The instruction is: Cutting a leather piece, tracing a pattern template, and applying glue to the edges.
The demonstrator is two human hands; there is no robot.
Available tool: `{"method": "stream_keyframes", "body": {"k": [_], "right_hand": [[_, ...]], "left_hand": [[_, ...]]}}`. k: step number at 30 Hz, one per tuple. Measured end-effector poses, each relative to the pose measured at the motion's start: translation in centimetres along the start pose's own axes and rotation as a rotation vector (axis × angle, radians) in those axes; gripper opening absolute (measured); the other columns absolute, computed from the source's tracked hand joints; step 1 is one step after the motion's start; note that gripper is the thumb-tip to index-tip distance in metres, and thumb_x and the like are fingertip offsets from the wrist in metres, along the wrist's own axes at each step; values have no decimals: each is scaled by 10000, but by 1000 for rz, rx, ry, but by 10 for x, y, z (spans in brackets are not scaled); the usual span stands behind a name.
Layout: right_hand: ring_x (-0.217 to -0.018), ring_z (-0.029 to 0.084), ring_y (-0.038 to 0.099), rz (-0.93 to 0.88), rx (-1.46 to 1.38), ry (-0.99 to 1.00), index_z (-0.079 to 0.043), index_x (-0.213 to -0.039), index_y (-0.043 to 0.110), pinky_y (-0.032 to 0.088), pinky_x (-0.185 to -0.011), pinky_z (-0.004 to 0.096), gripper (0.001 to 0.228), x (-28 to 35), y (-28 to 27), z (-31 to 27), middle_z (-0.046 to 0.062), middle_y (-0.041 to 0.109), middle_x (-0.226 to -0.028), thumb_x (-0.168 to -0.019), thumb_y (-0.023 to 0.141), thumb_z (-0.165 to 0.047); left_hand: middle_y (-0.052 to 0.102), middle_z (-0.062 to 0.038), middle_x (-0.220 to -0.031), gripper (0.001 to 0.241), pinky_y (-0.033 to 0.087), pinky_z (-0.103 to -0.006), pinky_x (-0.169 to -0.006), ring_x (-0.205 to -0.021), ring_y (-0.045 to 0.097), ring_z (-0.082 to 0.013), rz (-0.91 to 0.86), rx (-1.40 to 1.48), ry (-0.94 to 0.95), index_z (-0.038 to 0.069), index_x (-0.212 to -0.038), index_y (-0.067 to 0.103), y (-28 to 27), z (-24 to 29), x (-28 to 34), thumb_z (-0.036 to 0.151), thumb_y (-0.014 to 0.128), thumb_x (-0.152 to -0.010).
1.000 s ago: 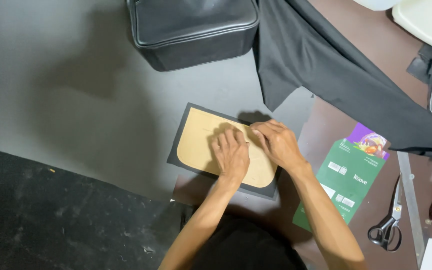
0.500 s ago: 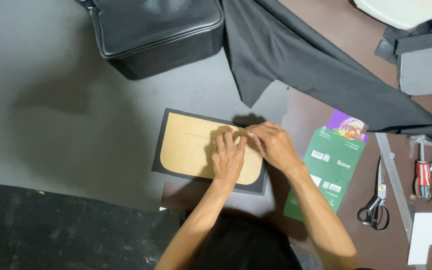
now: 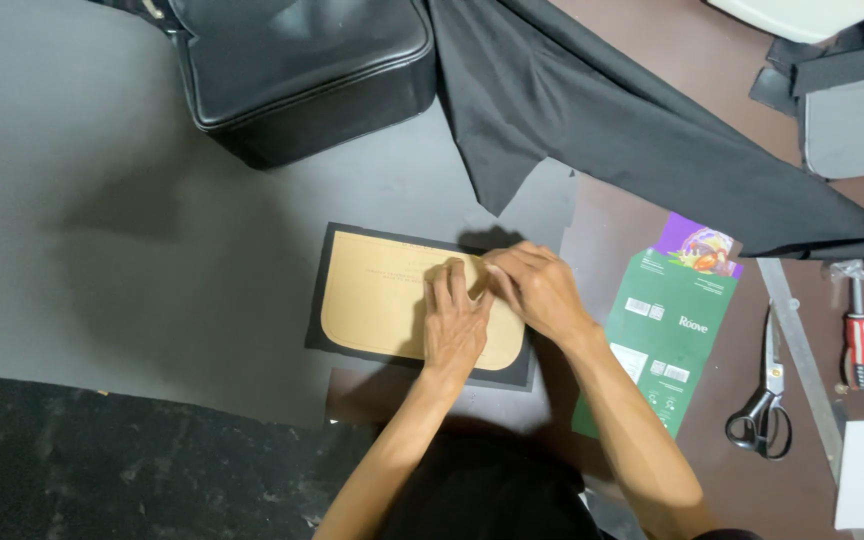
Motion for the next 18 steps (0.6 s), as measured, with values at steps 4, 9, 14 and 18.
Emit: {"method": "stream_keyframes", "body": {"k": [4, 9, 14, 18], "right_hand": [[-907, 264, 719, -18, -25, -60, -151, -907, 704, 546, -761, 359, 192, -14, 14, -8, 42, 772, -928, -1051, 589, -202], [-906, 290, 724, -62, -19, -5, -140, -943, 714, 544, -766, 380, 174, -2, 4, 11, 55, 783, -938, -1044, 575, -172], [-921, 260, 725, -45, 35, 96, -150, -971, 724, 549, -802, 359, 119, 36, -24, 43, 34, 780, -938, -1028, 623, -175], [-918, 239, 726, 9, 38, 120, -157, -923, 724, 545, -781, 339, 115, 39, -29, 37, 9, 783, -923, -1009, 647, -156]], "left_hand": [[466, -287, -1361, 256, 429, -651, -1066, -1348, 414, -489, -10, -9, 27, 226, -1187, 727, 12, 0, 4, 240, 604, -964], [416, -272, -1450, 301, 432, -664, -1073, -1392, 374, -490, -172, -34, -12, 320, -1265, 681, 13, 3, 0, 287, 587, -981], [368, -291, -1456, 536, 423, -683, -1069, -1409, 318, -501, -347, 4, -25, 363, -1519, 437, 5, 5, -7, 209, 536, -1016], [329, -299, -1490, 562, 393, -690, -1092, -1432, 286, -501, -444, 0, -31, 366, -1550, 391, 1, 4, -11, 209, 524, -1026]]}}
Point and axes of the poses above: each hand's wrist, its own x-axis away from the middle knuckle, its own y-axis out of the palm, z = x × y, the point moved 4 cm from there along -x, towards the middle knuckle
